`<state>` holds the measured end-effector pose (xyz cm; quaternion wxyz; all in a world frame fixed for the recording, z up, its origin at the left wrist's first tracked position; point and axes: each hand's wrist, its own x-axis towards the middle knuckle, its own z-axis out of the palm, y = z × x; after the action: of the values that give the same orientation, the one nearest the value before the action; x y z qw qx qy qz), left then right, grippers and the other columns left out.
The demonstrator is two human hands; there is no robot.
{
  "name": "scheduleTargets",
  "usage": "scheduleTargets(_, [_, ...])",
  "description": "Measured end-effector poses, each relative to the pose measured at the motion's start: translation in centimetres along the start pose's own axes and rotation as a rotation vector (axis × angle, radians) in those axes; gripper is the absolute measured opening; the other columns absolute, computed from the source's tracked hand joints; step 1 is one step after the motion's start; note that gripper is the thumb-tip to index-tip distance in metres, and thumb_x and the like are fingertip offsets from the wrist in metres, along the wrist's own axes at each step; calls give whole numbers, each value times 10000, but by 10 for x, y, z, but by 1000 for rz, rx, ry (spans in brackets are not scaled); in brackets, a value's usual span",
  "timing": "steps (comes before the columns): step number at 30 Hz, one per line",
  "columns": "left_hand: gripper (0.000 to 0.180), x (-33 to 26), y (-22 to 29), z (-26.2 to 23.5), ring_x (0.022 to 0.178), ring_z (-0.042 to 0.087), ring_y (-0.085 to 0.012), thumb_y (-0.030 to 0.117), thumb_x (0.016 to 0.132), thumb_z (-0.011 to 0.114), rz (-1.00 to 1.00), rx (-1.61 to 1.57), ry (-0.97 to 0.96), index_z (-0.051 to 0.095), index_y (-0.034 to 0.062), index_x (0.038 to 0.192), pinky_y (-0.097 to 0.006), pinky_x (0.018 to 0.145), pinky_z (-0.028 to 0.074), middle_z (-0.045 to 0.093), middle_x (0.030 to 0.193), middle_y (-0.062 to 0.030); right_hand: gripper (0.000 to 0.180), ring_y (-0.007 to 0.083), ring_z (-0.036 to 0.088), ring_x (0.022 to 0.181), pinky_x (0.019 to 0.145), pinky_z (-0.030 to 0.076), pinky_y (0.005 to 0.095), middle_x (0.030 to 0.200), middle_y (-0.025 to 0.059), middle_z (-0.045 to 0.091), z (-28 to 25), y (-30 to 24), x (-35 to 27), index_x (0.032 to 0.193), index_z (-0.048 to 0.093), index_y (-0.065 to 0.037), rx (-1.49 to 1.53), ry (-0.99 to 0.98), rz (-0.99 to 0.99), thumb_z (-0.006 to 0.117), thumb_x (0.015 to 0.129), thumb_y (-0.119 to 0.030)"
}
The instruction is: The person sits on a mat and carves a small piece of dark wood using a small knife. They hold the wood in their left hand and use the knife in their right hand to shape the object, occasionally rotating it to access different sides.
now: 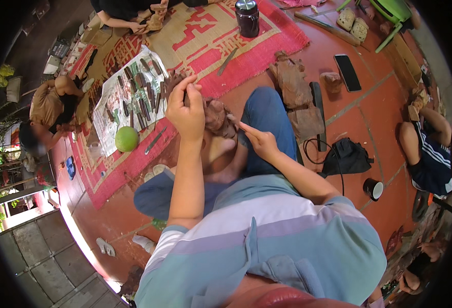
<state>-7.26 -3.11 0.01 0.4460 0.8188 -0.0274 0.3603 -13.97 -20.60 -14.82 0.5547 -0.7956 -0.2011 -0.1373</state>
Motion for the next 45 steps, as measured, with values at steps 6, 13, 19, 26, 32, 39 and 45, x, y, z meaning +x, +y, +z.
scheduleTargets(6, [188, -2, 21, -5, 697, 570, -51, 102, 929, 522, -225, -116, -18, 665, 8, 1008, -198, 628, 453, 666, 791, -35, 351, 281, 684, 761, 624, 516, 329, 967, 216, 635, 10, -59, 87, 1256, 561, -57, 92, -14, 80, 518, 907, -44])
scheduleTargets(13, [172, 0, 2, 0, 663, 577, -80, 76, 901, 538, -61, -59, 15, 667, 10, 993, -223, 627, 465, 669, 791, -61, 346, 245, 684, 744, 626, 507, 323, 943, 229, 623, 13, 4, 12, 1248, 573, -77, 126, -32, 73, 545, 903, -92])
scheduleTargets(19, [190, 0, 15, -3, 669, 534, -31, 102, 927, 527, -194, -101, -8, 661, 2, 1016, -181, 614, 429, 671, 815, -41, 371, 302, 650, 704, 599, 499, 353, 871, 178, 661, -6, -68, 54, 1259, 557, -102, 20, -220, 386, 560, 891, -155])
scheduleTargets(26, [188, -3, 9, -1, 654, 518, -22, 109, 931, 529, -152, -112, 2, 662, 8, 1016, -175, 609, 424, 666, 810, -28, 251, 342, 642, 668, 567, 499, 409, 781, 153, 653, -31, -105, 69, 1143, 553, -122, 49, -42, 256, 541, 896, -165])
scheduleTargets(32, [156, -4, 12, -1, 685, 614, -101, 66, 887, 545, -197, -116, 31, 673, 22, 965, -248, 637, 486, 674, 765, -64, 211, 271, 632, 571, 506, 492, 380, 710, 90, 650, 33, -72, 75, 1080, 638, -169, -99, 140, -28, 591, 876, -197])
scheduleTargets(39, [153, -6, 26, 15, 738, 642, -167, 39, 836, 559, 21, -29, -56, 684, 61, 923, -293, 708, 488, 675, 749, -64, 259, 205, 630, 562, 502, 483, 317, 704, 47, 648, -3, -47, 32, 1089, 665, -178, -268, 53, -111, 614, 838, -140])
scheduleTargets(45, [164, 2, 16, 6, 685, 601, -103, 87, 893, 540, -75, -109, 2, 673, 16, 959, -238, 645, 474, 664, 769, -60, 239, 150, 568, 568, 534, 443, 253, 674, 55, 606, -21, 10, -19, 1143, 606, -85, -18, 104, 187, 557, 913, -130])
